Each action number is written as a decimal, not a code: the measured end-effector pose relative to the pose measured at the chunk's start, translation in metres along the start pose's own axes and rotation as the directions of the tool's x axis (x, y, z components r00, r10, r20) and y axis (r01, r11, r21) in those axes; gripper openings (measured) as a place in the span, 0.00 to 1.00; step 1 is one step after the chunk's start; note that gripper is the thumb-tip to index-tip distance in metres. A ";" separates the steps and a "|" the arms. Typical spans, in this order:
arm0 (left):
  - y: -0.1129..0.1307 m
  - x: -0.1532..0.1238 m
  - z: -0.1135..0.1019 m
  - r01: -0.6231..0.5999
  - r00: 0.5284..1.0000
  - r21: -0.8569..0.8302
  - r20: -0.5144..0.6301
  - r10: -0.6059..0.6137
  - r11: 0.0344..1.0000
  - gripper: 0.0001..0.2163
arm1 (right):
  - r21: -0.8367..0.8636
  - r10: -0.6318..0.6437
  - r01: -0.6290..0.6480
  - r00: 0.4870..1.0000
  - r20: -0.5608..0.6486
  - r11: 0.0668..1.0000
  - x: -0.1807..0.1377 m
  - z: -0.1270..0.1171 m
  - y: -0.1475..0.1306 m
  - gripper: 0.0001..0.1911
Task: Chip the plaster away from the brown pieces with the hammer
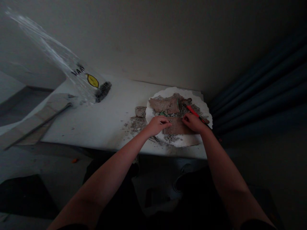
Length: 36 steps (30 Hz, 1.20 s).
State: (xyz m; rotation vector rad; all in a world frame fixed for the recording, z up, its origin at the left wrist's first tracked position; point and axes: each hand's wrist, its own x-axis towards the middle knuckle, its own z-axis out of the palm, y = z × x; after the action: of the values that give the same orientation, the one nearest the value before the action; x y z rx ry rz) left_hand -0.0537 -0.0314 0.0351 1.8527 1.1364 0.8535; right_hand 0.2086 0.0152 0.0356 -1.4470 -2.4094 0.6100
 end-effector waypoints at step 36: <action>0.000 -0.001 0.001 0.014 0.998 0.006 -0.055 -0.014 1.000 0.10 | 0.069 -0.093 0.116 0.956 -0.279 0.991 -0.016 -0.007 -0.021 0.05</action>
State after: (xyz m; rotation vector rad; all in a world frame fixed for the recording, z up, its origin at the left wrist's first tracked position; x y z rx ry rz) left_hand -0.0531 -0.0324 0.0346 1.8344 1.1857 0.8986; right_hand 0.2025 -0.0064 0.0515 -1.2674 -2.1986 0.4471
